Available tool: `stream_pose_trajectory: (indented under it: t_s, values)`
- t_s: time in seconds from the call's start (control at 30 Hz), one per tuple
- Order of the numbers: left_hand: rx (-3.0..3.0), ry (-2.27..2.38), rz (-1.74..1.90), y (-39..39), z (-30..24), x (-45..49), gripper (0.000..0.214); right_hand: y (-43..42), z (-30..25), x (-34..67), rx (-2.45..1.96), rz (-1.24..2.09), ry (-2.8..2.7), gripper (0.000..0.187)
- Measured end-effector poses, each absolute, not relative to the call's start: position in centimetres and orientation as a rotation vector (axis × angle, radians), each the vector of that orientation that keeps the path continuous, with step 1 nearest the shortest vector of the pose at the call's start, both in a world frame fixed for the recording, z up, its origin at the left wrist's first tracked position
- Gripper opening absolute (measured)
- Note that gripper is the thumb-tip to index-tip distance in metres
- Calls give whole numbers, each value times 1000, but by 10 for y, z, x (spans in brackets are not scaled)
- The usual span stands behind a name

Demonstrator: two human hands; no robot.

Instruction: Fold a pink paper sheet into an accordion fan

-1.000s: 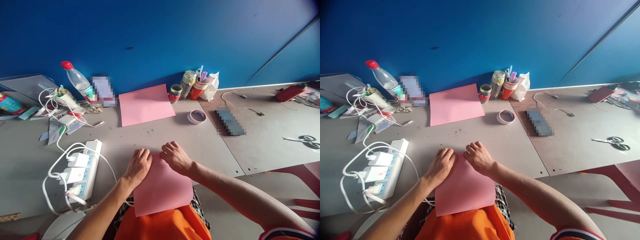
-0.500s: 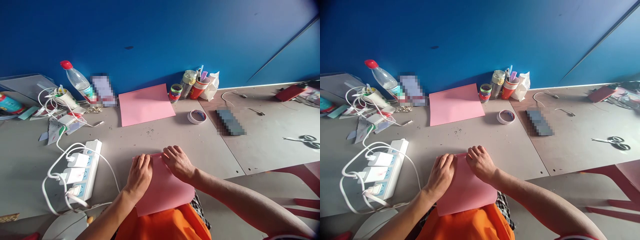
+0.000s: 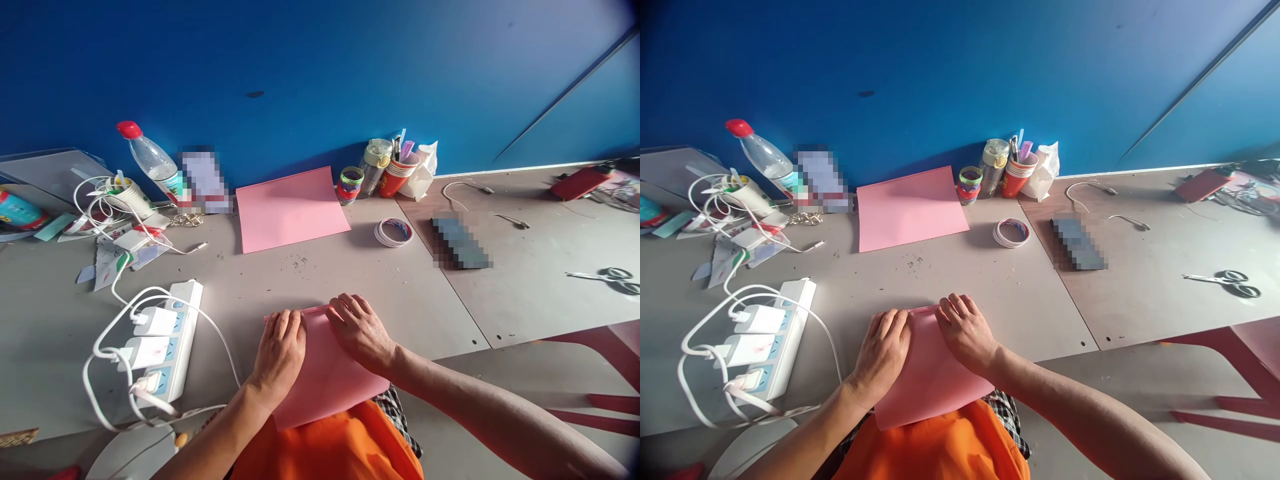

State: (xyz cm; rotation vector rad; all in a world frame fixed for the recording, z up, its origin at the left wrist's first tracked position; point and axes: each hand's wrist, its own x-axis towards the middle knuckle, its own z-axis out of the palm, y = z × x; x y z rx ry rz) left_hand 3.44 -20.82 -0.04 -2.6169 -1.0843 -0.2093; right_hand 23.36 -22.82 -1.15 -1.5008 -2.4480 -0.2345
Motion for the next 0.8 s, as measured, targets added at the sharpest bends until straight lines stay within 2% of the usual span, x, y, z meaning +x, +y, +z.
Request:
stream_pose_trajectory:
  t_s: [0.8]
  values:
    - [-2615,-1074,-247,-208,-1,34,31,-233,-14,244,-1575,-243,-2393,32]
